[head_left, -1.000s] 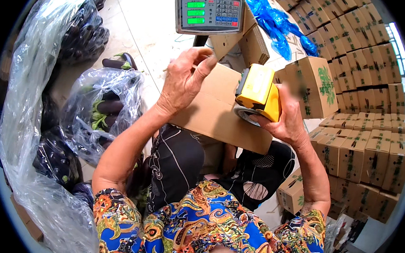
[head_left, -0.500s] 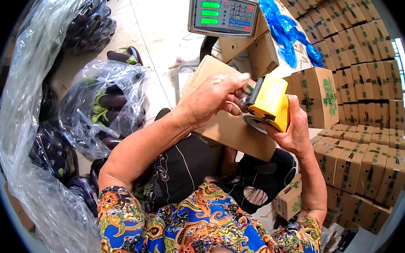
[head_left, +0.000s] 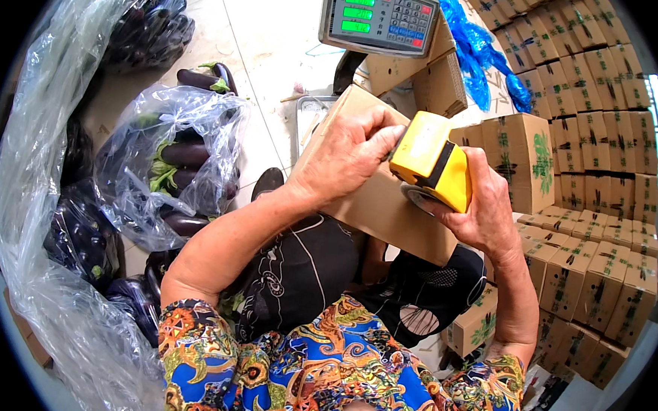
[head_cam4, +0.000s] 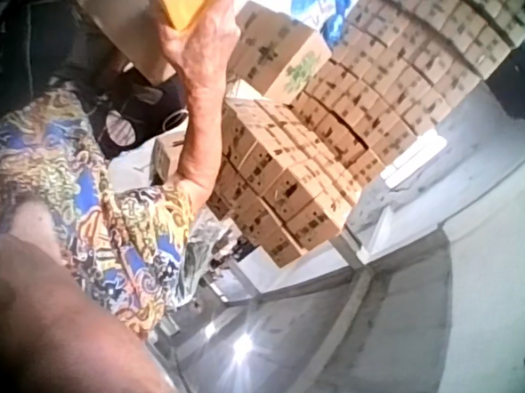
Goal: The person folds a cardboard box, tapes the bottom using a tape dispenser, lines it with a blue plastic bag, and then fills the box with eggplants from a pile on the floor.
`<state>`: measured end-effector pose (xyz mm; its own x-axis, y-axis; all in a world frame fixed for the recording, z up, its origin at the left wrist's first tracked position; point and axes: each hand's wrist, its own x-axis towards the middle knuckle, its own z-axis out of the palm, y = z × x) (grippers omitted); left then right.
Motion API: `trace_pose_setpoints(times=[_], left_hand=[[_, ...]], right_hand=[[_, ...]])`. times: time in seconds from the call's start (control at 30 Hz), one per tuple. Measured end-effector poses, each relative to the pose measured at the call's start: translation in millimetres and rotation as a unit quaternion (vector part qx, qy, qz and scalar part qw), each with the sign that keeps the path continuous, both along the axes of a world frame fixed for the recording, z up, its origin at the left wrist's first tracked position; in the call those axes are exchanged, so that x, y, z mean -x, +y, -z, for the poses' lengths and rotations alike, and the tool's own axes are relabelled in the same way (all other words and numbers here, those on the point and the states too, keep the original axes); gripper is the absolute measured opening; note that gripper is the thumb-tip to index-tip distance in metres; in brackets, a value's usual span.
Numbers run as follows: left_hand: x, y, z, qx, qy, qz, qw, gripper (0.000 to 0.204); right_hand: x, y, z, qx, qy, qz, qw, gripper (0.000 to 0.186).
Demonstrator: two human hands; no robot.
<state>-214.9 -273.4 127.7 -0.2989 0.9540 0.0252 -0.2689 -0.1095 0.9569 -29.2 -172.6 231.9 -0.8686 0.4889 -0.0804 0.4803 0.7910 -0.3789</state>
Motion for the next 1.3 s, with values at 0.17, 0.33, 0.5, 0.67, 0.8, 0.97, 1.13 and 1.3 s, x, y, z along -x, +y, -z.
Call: trace_pose_setpoints(times=[0.17,0.33,0.5,0.67,0.8,0.97,1.13,1.3], left_hand=[[40,-13,5,0.075,0.009,-0.047,0.996,0.018],[136,-67,55,0.146,-0.074,-0.138,0.977,0.018],[129,-66,95,0.119,-0.124,-0.148,0.974,0.019],[116,-57,120,0.152,-0.059,-0.160,0.973,0.021],[92,-52,170,0.207,0.114,-0.108,0.966,0.025],[47,-36,193,0.180,0.027,-0.103,0.978,0.026],[41,-34,186,0.163,0.148,-0.157,0.963,0.031],[38,-36,207,0.228,0.236,-0.125,0.936,0.034]], right_hand=[[9,-2,-10,0.005,-0.042,-0.007,0.999,0.072],[0,0,-15,-0.026,-0.084,-0.009,0.996,0.074],[16,0,-11,-0.051,-0.111,-0.024,0.992,0.062],[33,-3,-14,-0.054,-0.178,-0.033,0.982,0.060],[46,-6,-12,-0.072,-0.186,-0.051,0.979,0.058],[56,-8,-8,-0.083,-0.188,-0.057,0.977,0.060],[53,-9,-5,-0.066,-0.149,-0.049,0.985,0.055],[55,-14,-9,-0.075,-0.152,-0.034,0.985,0.057]])
